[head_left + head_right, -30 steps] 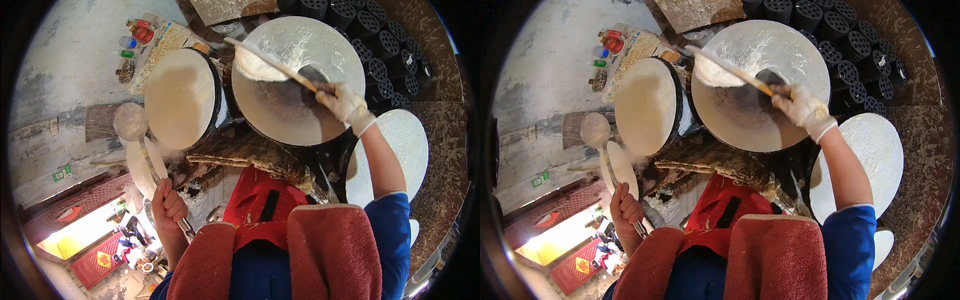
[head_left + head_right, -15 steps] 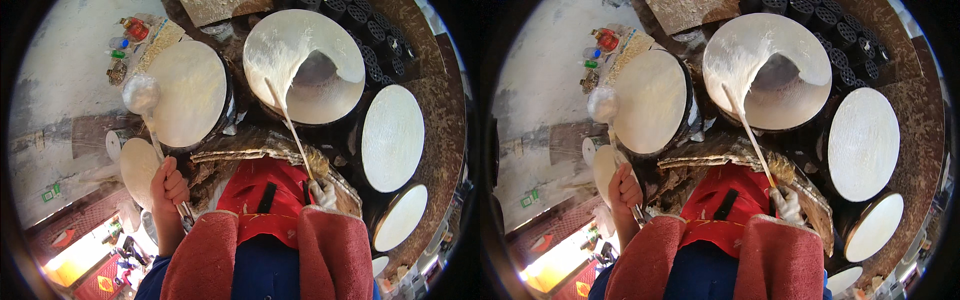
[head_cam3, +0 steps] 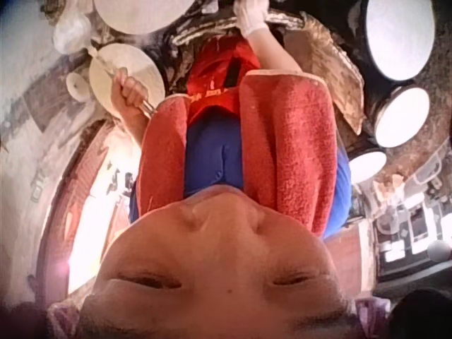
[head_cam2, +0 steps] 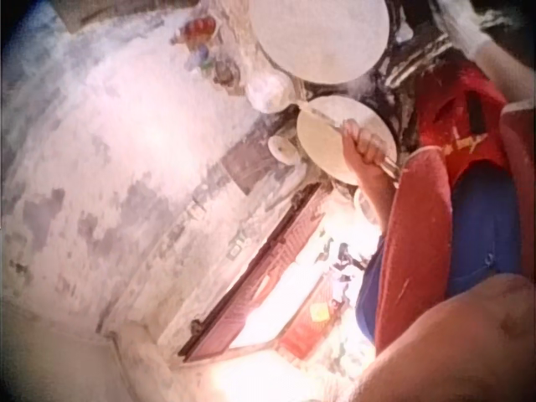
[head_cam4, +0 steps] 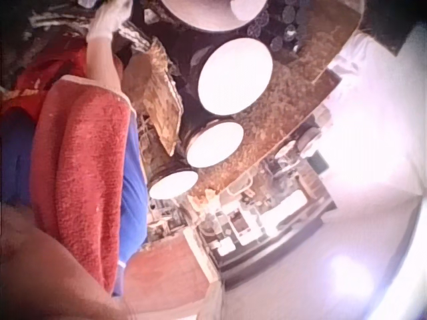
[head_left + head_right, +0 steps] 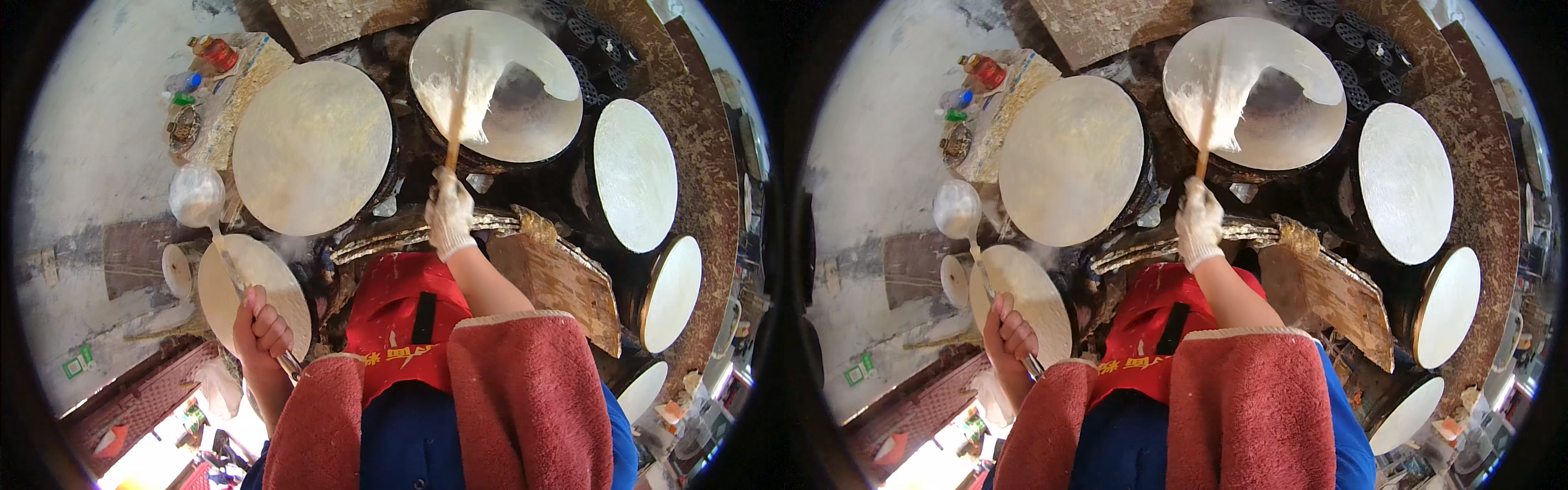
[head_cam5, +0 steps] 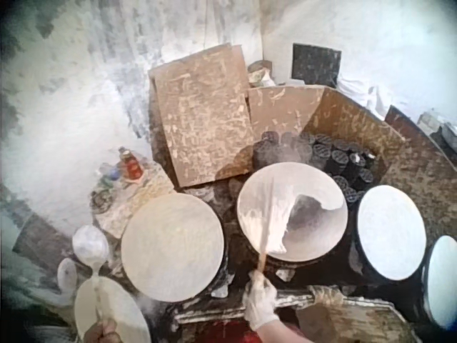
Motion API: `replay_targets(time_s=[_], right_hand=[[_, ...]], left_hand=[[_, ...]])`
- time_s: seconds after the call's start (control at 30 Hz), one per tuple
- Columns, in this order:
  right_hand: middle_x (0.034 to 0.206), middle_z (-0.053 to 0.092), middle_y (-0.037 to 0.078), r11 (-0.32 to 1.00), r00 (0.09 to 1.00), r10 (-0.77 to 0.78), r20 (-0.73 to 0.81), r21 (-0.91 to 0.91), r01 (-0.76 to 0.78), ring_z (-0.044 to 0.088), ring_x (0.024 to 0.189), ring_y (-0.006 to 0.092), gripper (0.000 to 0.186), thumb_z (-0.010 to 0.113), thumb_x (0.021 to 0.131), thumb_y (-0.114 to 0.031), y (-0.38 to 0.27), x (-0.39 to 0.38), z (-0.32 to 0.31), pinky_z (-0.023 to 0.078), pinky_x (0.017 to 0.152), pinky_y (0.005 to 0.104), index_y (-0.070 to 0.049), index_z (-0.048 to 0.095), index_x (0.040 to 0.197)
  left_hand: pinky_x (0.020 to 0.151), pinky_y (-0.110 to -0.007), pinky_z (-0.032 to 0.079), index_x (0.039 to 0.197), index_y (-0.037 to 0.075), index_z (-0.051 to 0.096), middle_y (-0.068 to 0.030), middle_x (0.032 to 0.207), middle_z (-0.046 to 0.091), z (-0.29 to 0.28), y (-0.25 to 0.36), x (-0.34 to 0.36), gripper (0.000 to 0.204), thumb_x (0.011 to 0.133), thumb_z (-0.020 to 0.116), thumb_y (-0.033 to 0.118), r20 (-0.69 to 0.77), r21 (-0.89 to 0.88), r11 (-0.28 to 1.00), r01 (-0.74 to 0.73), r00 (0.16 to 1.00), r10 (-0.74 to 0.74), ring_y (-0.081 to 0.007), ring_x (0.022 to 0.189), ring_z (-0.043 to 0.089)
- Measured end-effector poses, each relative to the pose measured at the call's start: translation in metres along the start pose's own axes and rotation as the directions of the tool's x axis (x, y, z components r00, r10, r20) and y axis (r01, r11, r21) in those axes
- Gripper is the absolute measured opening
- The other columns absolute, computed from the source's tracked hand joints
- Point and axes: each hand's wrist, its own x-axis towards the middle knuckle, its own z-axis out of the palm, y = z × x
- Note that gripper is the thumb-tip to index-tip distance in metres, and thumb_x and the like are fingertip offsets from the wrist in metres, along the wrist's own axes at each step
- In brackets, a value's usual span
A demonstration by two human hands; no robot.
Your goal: The person ladles batter onto multiple hot griddles and spreads it into thin circular crepes using a wooden spreader. They flip and remove finished crepes, then stack them on a nearby tray while continuing to cook additional crepes on the remaining griddles.
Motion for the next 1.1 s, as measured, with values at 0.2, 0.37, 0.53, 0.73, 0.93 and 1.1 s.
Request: replay_targets(time_s=[0.2,0.37,0.53,0.73,0.93,1.1], right_hand=[[0.055,0.042,-0.002,0.999,0.999,0.015,-0.044,0.05,-0.013,0.034,0.037,0.0088,0.027,0.053,0.084,-0.035,0.0,-0.016,-0.004,0.027,0.033,0.0247,-0.009,0.058,0.083],[0.062,0.053,0.003,0.929,1.0,0.006,0.009,-0.369,-0.003,0.046,0.046,0.0134,0.034,0.051,0.082,-0.039,0.005,0.002,0.041,0.035,0.044,0.0279,-0.007,0.063,0.086],[0.056,0.044,0.0,0.991,0.992,-0.06,-0.113,-0.128,0.046,0.036,0.038,0.0108,0.032,0.052,0.085,-0.038,-0.015,-0.014,0.022,0.028,0.036,0.0263,-0.007,0.056,0.081],[0.054,0.042,-0.001,0.998,0.994,-0.004,-0.113,0.064,0.012,0.031,0.034,0.0092,0.03,0.048,0.088,-0.036,-0.049,-0.017,-0.018,0.024,0.031,0.0236,-0.01,0.051,0.074],[0.058,0.049,0.0,0.989,0.991,0.009,0.134,-0.15,0.011,0.039,0.042,0.0105,0.038,0.044,0.09,-0.043,-0.02,-0.027,-0.021,0.033,0.037,0.0269,-0.009,0.059,0.08],[0.057,0.05,0.004,0.928,0.999,-0.027,0.037,-0.369,0.039,0.043,0.044,0.0128,0.042,0.049,0.087,-0.042,-0.025,-0.016,-0.082,0.035,0.041,0.0283,-0.002,0.062,0.089]], left_hand=[[0.027,-0.021,0.017,0.07,0.016,0.034,0.0078,0.043,0.018,-0.015,0.017,-0.006,0.029,0.097,0.034,0.029,-0.131,0.035,0.998,-0.044,0.99,0.048,-0.0047,0.03,0.015],[0.028,-0.021,0.018,0.071,0.015,0.034,0.0076,0.044,0.02,-0.022,0.026,-0.003,0.029,0.097,0.033,0.028,-0.049,0.014,1.0,-0.001,0.999,0.001,-0.0047,0.031,0.016],[0.029,-0.021,0.018,0.073,0.015,0.034,0.0079,0.045,0.02,-0.027,0.035,0.01,0.028,0.098,0.029,0.027,0.066,0.005,0.998,0.068,0.995,-0.069,-0.0046,0.031,0.016],[0.028,-0.021,0.017,0.074,0.015,0.034,0.0084,0.045,0.019,-0.013,0.033,0.025,0.029,0.098,0.028,0.028,0.063,0.062,0.993,0.102,0.992,-0.105,-0.0039,0.031,0.015],[0.028,-0.021,0.017,0.072,0.016,0.034,0.0084,0.044,0.019,0.016,0.016,0.031,0.03,0.098,0.029,0.029,-0.01,0.154,0.981,0.119,0.993,-0.119,-0.0039,0.031,0.015],[0.027,-0.022,0.017,0.071,0.016,0.035,0.008,0.043,0.019,0.022,0.003,0.047,0.03,0.097,0.03,0.03,0.06,0.181,0.959,0.219,0.971,-0.234,-0.0045,0.03,0.016]])
